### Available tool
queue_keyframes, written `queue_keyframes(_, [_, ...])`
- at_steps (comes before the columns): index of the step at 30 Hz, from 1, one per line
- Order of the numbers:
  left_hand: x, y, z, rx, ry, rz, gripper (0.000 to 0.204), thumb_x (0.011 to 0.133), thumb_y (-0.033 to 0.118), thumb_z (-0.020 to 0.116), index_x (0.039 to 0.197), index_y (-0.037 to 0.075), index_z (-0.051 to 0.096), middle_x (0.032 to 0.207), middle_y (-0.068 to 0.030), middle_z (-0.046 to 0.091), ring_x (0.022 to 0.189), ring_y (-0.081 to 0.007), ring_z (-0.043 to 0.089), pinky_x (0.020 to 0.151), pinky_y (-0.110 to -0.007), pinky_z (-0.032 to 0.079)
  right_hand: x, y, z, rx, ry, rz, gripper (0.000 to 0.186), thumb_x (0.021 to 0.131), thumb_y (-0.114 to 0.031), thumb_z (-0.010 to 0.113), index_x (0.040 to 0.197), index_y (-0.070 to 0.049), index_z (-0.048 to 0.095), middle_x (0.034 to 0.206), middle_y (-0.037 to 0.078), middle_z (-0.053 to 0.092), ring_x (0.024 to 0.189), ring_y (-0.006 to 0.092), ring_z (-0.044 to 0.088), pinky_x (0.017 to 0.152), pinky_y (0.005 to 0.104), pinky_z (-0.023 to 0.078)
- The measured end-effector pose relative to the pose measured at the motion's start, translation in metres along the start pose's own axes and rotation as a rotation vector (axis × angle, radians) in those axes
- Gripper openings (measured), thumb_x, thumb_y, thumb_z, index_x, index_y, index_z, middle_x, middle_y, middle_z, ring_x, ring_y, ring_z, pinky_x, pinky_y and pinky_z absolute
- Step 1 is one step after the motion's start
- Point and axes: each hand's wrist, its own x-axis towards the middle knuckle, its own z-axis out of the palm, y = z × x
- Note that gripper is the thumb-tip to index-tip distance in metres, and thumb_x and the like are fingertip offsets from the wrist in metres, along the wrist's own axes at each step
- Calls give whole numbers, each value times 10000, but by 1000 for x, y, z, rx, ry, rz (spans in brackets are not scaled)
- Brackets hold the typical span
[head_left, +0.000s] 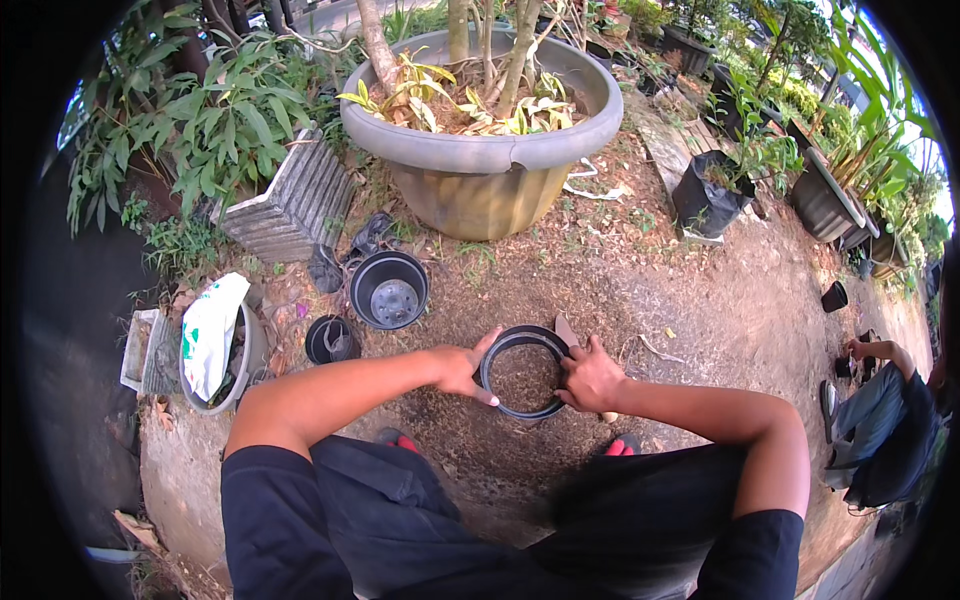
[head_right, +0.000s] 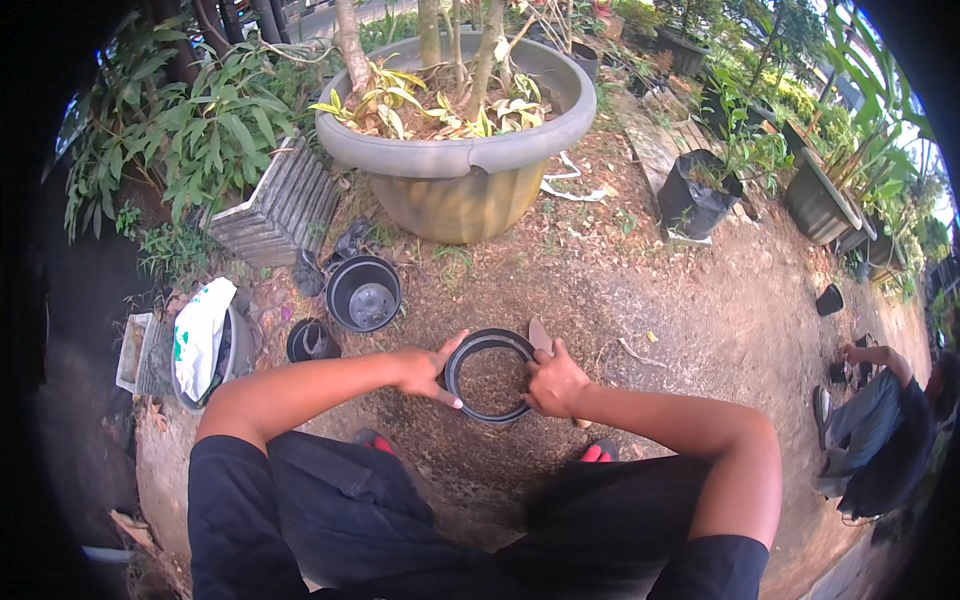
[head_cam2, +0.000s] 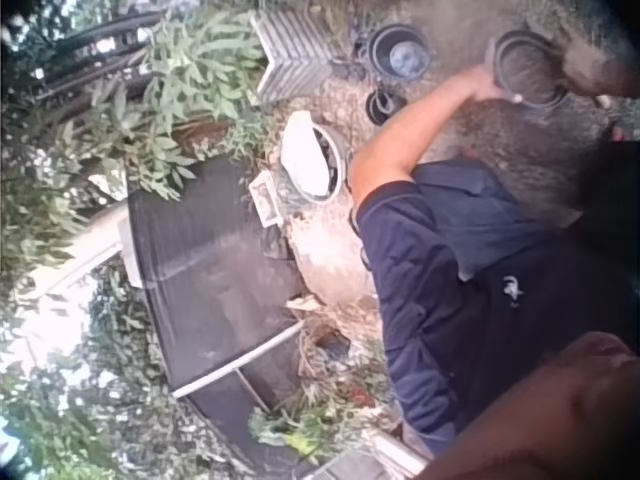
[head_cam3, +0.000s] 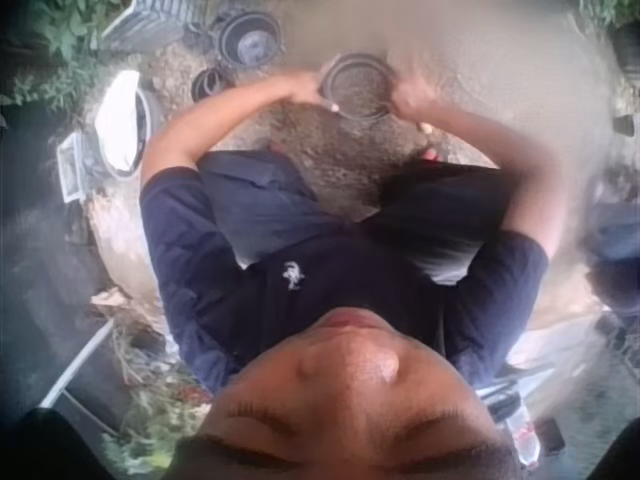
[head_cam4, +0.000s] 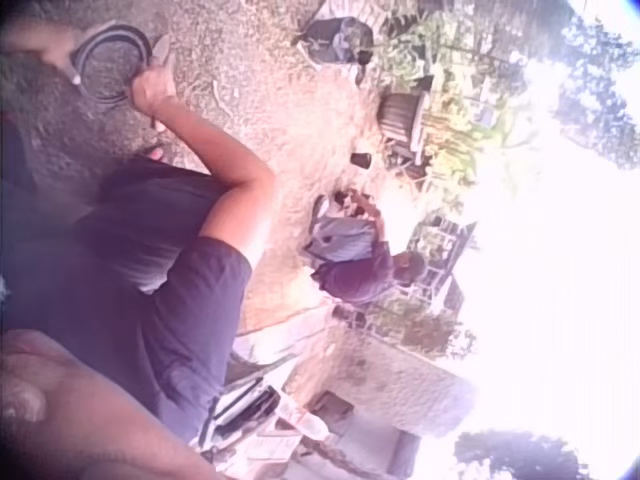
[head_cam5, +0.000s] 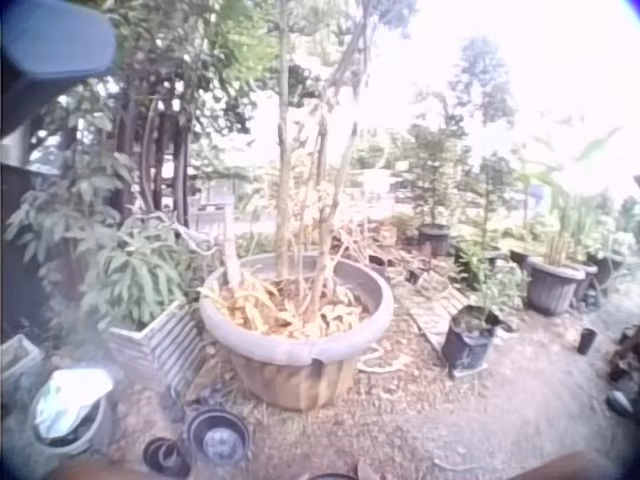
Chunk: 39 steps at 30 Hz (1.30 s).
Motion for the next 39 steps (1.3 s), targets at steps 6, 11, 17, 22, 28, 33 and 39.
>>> queue_keyframes(6, [-2, -22, -7, 53, 18, -9, 1445, 773, 773, 693, 1556, 40, -275, 1461, -289, 515, 1300, -421, 558, 1083, -422, 444, 16, -26, -16, 523, 62, 154, 326, 915, -432, 596, 961, -182, 798, 1109, 104, 693, 1103, 328, 628, 984, 648, 396])
queue_keyframes(11, [3, -12, 8, 48, 24, -11, 1447, 770, 780, 689, 1558, 33, -268, 1452, -292, 523, 1298, -426, 558, 1080, -425, 446, 31, -2, 3, 135, -35, -53, 289, 881, -388, 626, 967, -168, 791, 1167, 83, 678, 1262, 297, 537, 1025, 639, 395])
queue_keyframes(17, [2, 1, 4, 49, 17, -34, 1450, 761, 785, 693, 1563, 48, -265, 1440, -287, 536, 1297, -419, 562, 1081, -434, 449, 46, 1, -3, -47, 62, -74, 313, 919, -290, 610, 1209, -248, 719, 1266, 54, 644, 1304, 269, 513, 1088, 649, 361])
queue_keyframes(22, [-2, 3, 2, 32, 7, -39, 1449, 760, 780, 699, 1566, 52, -260, 1445, -285, 532, 1303, -417, 557, 1087, -436, 443, 50, -4, -2, -107, 54, -109, 283, 916, -266, 603, 1177, -287, 711, 1233, -15, 651, 1279, 226, 536, 1093, 656, 333])
queue_keyframes(28, [4, -8, 8, 9, 28, 9, 1439, 767, 773, 697, 1567, 46, -253, 1440, -298, 530, 1310, -426, 549, 1103, -435, 429, 63, 0, -14, -83, -26, -64, 213, 907, -245, 607, 1013, -197, 786, 1026, 49, 749, 1215, 258, 607, 1077, 651, 380])
queue_keyframes(33, [3, -5, 3, 21, 9, -2, 1446, 768, 782, 686, 1557, 39, -271, 1432, -304, 535, 1303, -429, 553, 1095, -435, 433, 78, -1, 4, -100, 52, -119, 166, 855, -336, 663, 928, -222, 760, 936, -16, 719, 1118, 227, 601, 965, 607, 404])
queue_keyframes(39, [7, -10, 8, -11, 14, 4, 1441, 785, 744, 711, 1549, 33, -282, 1408, -326, 543, 1291, -442, 559, 1103, -436, 424, 65, -9, 7, -5, 61, -316, 231, 841, -347, 691, 1028, -229, 756, 1028, 22, 722, 1190, 253, 604, 1021, 623, 399])
